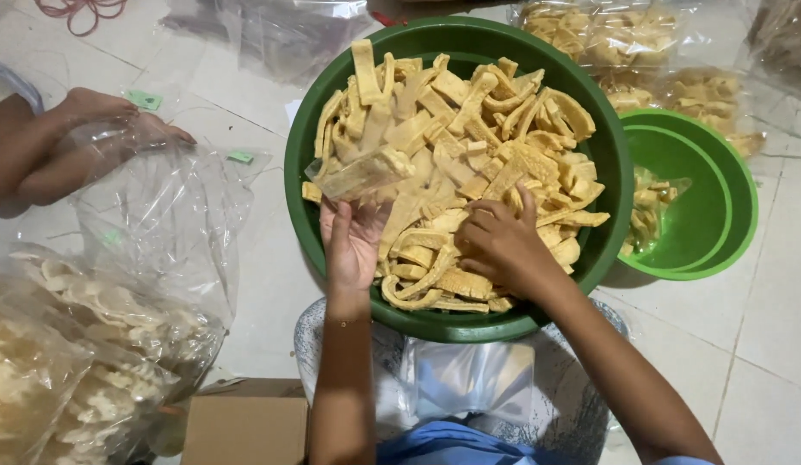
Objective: The person is manually packing dried food strips from a large green basin into smaller plastic bags while sitting on the floor.
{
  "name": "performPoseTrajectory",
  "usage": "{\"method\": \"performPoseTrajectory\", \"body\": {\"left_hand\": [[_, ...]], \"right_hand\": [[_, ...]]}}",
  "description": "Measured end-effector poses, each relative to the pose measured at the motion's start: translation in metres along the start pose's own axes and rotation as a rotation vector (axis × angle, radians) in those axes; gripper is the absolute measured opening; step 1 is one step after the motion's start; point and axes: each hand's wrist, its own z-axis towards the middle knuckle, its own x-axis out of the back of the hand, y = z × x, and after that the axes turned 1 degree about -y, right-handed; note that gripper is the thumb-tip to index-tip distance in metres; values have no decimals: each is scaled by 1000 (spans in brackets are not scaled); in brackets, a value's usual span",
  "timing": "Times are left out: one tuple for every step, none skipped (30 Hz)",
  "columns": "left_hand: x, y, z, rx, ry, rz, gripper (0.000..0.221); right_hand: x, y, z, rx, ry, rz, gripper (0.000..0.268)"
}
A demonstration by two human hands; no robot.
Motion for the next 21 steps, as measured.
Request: {"method": "performPoseTrajectory", "body": {"left_hand": [[-1,0,0,3,0,9,41],[-2,0,0,6,1,19,44],[0,0,0,7,1,20,44],[1,0,0,12,3,26,44],[2,-1,1,16,3,31,44],[1,-1,1,17,1,31,44],[0,0,1,15,0,24,44],[0,0,1,13,-1,16,43],[-1,0,1,11,-1,16,43],[-2,0,1,10,-4,16,42],[-2,0,1,10,-8,18,41],[1,-1,0,10,-7,18,41],[4,-2,1,15,3,38,42],[7,-3,1,20,13,58,43],[3,-2,1,19,11,58,43],[0,0,1,18,9,57,43],[-3,1,1,17,6,54,44],[-6,2,2,15,3,53,44],[-9,3,1,17,2,43,43],[-11,3,1,20,2,33,42],[-7,1,2,19,-1,31,42]], "right_hand": [[-4,-2,1,14,5,-7,32],[-8,-4,3,29,10,-13,39],[-14,0,5,28,10,-12,39],[-20,3,7,10,-13,-10,46],[-25,7,10,-8,-36,-10,53],[-21,4,13,-8,-35,-11,53],[-17,2,17,-21,-33,19,46],[-14,-1,21,-35,-32,50,39],[-17,6,23,-33,-32,49,39],[-21,13,26,-65,-26,33,36],[-25,19,28,-98,-19,18,33],[-29,32,28,-97,-19,18,33],[-32,44,29,-138,11,40,33],[-35,57,30,-179,42,62,32],[-37,66,29,-178,44,61,32],[-39,75,28,-233,61,43,41],[-41,84,27,-287,78,23,50],[-36,90,26,-286,80,21,50],[-31,97,24,-332,118,93,43],[-26,104,22,-379,156,165,38],[-13,99,24,-378,158,162,38]]}}
